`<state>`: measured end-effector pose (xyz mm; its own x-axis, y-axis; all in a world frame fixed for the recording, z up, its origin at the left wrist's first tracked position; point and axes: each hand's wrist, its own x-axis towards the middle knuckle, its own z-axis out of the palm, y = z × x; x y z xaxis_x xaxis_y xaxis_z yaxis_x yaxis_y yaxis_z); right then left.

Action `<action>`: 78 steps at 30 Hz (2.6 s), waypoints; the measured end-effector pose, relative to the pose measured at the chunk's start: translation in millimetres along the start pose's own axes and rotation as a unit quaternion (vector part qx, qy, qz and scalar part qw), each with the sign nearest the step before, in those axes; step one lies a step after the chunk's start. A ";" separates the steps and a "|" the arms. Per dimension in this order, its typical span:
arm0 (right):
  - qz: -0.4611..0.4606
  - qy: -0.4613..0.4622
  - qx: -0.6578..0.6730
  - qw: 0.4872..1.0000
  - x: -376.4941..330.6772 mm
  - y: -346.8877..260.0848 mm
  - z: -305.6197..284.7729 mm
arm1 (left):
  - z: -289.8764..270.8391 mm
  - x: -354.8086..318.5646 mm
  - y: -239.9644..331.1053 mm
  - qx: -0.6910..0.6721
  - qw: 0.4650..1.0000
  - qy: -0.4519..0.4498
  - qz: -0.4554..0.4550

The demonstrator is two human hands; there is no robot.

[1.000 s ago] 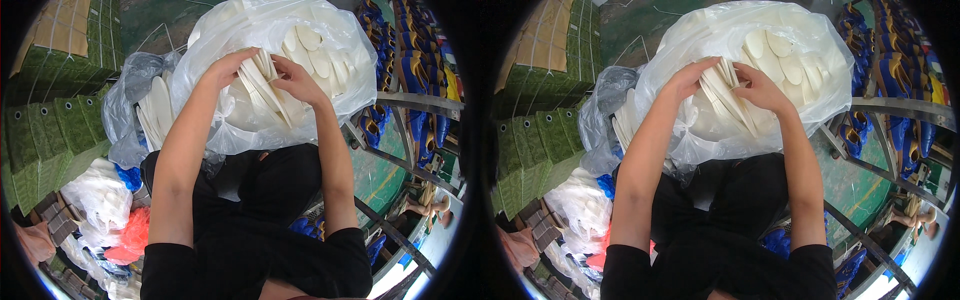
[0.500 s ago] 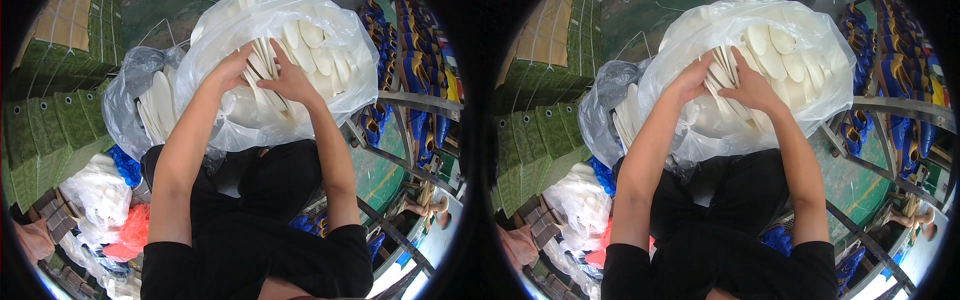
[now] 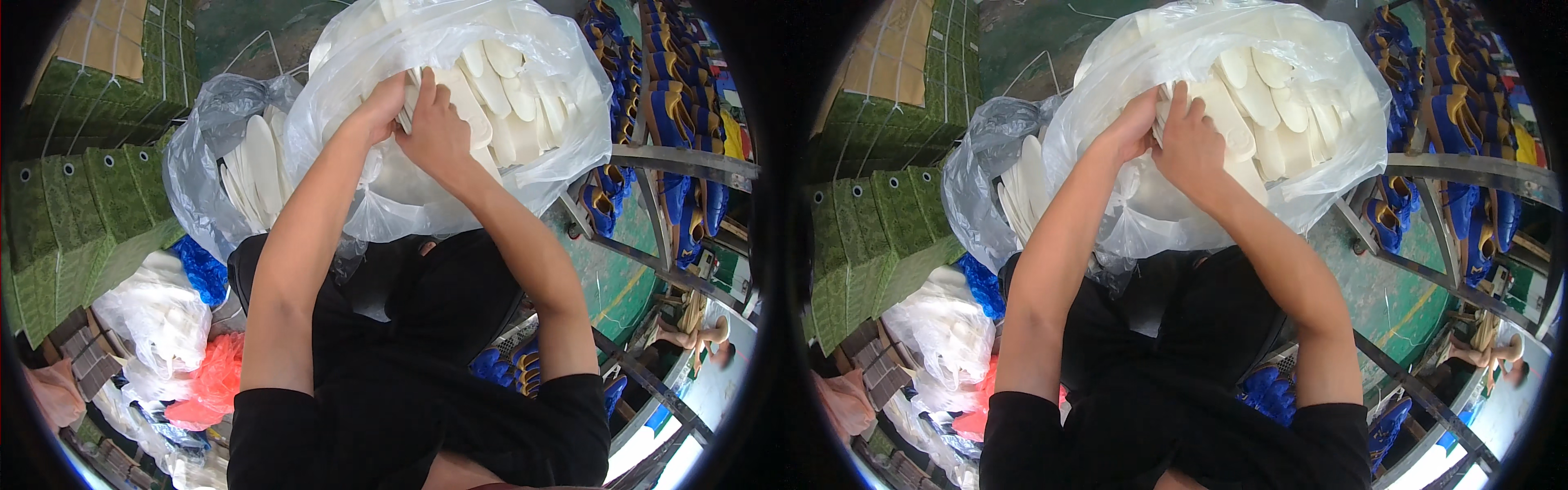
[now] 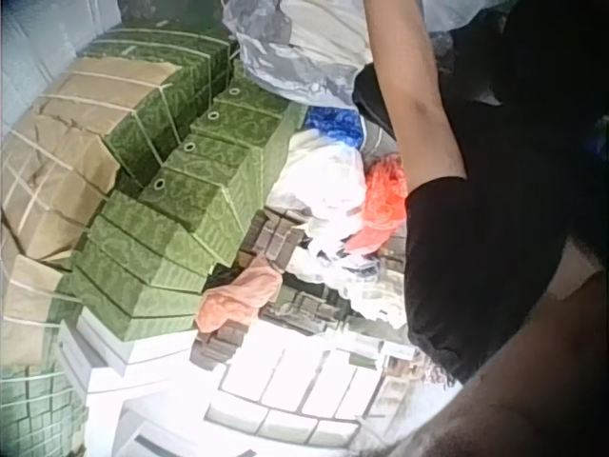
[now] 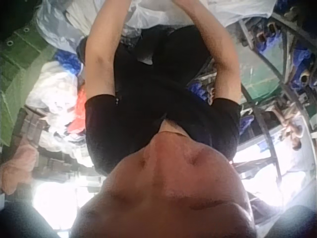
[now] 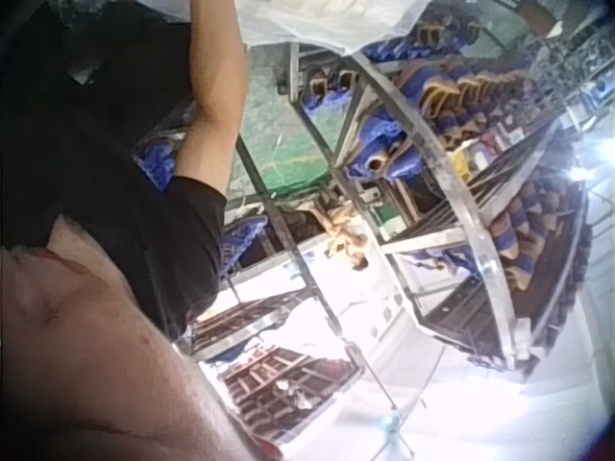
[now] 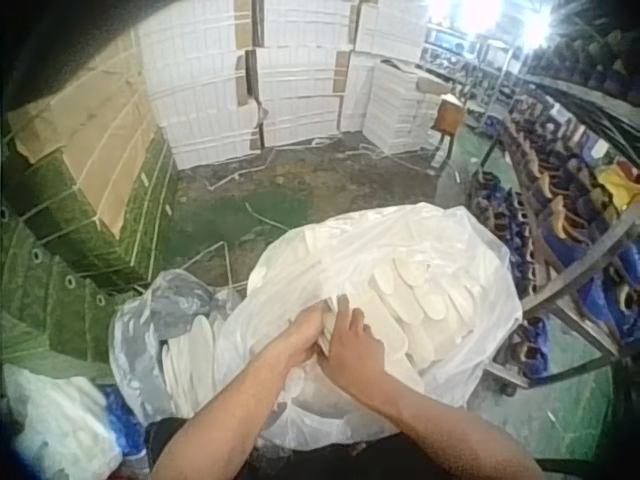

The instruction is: The person sits on the floor in a cluttered storage area and sorts white shoe insoles. They repeatedly pick up handfuls of insoles from a large white plastic bag and transfer them into a smaller blue plastic bag. The person also briefly handles a smartphone at the beginning of the clip.

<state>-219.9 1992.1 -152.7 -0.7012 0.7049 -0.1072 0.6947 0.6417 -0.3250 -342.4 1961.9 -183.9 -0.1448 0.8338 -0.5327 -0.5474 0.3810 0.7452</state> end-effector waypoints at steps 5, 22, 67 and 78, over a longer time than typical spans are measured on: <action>0.019 -0.018 0.010 1.000 13.9 2.0 -8.1 | -20.5 8.0 30.2 0.196 0.978 0.068 0.000; 0.035 -0.075 0.049 0.995 -32.2 26.2 -29.8 | -90.5 62.4 21.2 0.424 0.856 0.169 0.242; -0.182 0.134 0.391 0.892 -113.6 20.2 -247.1 | -265.5 -302.7 -73.0 0.351 0.748 0.548 0.129; -0.016 -0.632 0.365 0.684 24.4 -169.5 71.4 | -195.7 -388.3 -45.8 -0.205 0.851 0.425 0.229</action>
<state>-366.2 1878.9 -167.2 -0.6132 -0.4263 -0.6650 0.7339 0.0038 -0.6792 -422.4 1542.5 -89.8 -0.8694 0.2006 -0.4515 -0.4893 -0.2224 0.8433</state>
